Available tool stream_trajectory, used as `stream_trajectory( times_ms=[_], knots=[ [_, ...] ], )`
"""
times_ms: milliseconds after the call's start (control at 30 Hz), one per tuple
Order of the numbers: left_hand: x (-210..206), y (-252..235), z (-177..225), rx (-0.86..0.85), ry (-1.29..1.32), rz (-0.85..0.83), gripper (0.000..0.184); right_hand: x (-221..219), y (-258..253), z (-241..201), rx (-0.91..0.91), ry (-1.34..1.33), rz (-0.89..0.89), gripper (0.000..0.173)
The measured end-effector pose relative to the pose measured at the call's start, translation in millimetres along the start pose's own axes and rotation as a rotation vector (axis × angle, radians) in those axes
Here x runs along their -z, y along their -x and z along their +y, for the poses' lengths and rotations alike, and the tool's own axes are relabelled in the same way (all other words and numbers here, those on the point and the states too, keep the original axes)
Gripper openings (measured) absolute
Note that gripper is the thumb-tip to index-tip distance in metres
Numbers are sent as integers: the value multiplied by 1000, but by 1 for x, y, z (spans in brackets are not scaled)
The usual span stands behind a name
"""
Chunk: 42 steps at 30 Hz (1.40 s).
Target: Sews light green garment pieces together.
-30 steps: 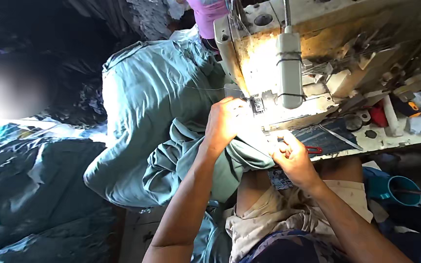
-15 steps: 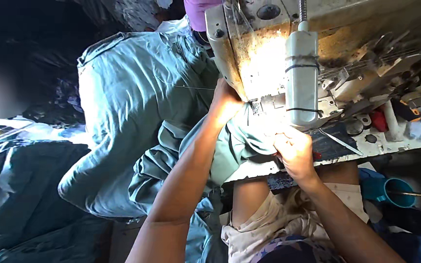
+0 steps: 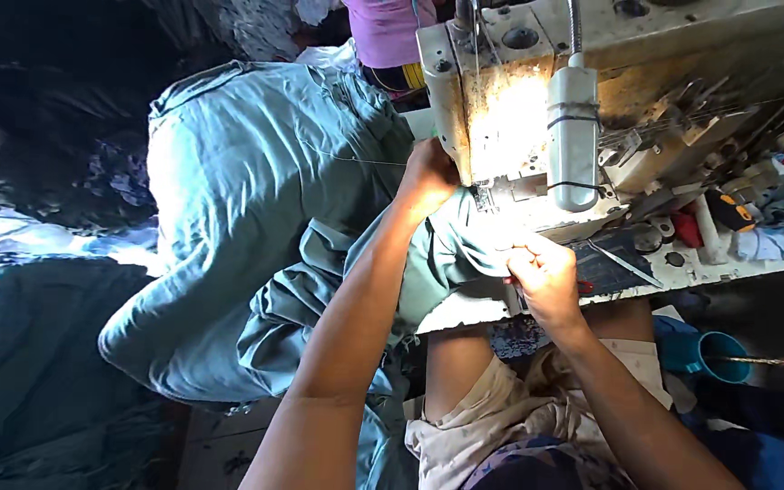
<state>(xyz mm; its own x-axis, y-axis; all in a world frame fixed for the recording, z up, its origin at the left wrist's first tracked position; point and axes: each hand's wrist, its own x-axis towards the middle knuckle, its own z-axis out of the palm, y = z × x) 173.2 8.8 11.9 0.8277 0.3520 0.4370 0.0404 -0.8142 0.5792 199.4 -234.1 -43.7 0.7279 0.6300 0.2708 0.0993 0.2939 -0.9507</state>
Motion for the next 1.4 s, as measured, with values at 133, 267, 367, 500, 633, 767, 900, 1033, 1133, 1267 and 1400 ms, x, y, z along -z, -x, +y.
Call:
stream_trajectory(
  times_ms=[133, 267, 367, 500, 633, 767, 900, 1033, 1133, 1267, 1400],
  knots=[
    [0, 0, 0, -35, 42, 7, 25, 0, 0, 0, -13, -10, -7, 18],
    [0, 1, -2, -64, 34, 3, 23, 1, -1, -1, -9, -5, -28, 17],
    [-2, 1, -3, -38, -16, 7, 23, 2, 0, -1, -3, 3, -25, 18],
    [-4, 7, 5, 29, -148, 39, 27, 5, 1, -1, 22, 74, -39, 16],
    [4, 44, 36, 119, -235, 254, 34, 15, 4, -8, 22, 187, -117, 15],
    [11, 111, 68, -152, -163, 165, 25, 31, 5, -14, -5, 327, -250, 21],
    [6, 150, 69, -256, -385, -45, 34, 40, 5, -13, 109, 494, -371, 31],
    [9, 161, 86, -288, -346, -39, 20, 38, 6, -9, 331, 563, -351, 23],
    [-1, 162, 99, -317, -206, -21, 18, 39, 7, -11, 434, 527, -328, 19],
    [-32, 163, 82, -339, -296, 123, 36, 44, 5, -12, 470, 381, -390, 19],
    [-41, 162, 43, -294, -526, 189, 33, 50, 12, -5, 379, 388, -328, 17]
  ],
)
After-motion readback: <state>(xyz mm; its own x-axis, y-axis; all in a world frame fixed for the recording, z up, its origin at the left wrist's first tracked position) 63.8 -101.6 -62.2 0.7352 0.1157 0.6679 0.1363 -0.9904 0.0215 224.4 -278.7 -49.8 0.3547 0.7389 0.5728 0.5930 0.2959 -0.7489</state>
